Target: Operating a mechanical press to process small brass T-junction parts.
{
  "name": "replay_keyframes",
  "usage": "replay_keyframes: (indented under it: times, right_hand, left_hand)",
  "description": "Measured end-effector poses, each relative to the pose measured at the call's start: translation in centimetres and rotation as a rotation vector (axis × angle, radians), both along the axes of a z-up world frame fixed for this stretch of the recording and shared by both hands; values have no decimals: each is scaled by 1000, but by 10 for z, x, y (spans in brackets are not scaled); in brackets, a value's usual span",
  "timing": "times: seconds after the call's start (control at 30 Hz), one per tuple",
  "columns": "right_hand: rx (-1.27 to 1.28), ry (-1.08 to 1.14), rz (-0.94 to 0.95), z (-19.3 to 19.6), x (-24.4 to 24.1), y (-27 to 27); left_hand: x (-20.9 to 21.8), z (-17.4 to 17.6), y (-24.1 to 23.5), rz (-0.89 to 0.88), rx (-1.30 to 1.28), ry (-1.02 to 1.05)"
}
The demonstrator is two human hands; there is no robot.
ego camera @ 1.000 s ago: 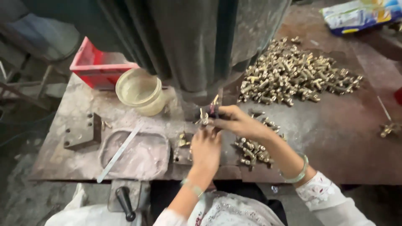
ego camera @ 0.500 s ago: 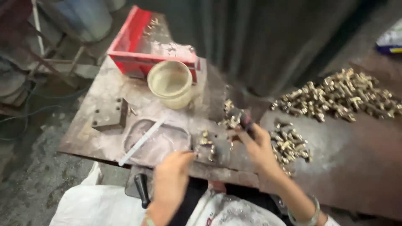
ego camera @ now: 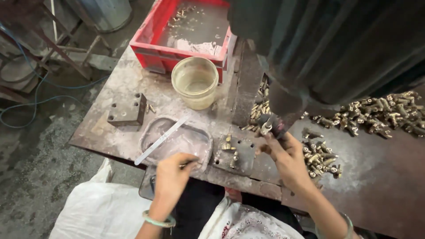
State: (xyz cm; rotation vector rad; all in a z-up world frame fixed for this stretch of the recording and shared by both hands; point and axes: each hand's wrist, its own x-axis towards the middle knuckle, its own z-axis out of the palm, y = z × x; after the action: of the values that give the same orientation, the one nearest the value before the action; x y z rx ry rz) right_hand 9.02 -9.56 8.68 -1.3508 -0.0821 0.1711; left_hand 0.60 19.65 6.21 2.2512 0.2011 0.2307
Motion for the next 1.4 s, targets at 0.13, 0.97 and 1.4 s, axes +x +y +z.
replay_keyframes:
  times: [0.13, 0.97, 1.4]
  right_hand:
    - [-82, 51, -40, 10, -4, 7]
    - [-99, -70, 34, 6, 2, 2]
    - [85, -78, -236, 3, -21, 39]
  left_hand:
    - [-13, -26, 2, 49, -703, 114]
    - [26, 15, -99, 107, -30, -309]
    - [28, 4, -92, 142, -928, 67]
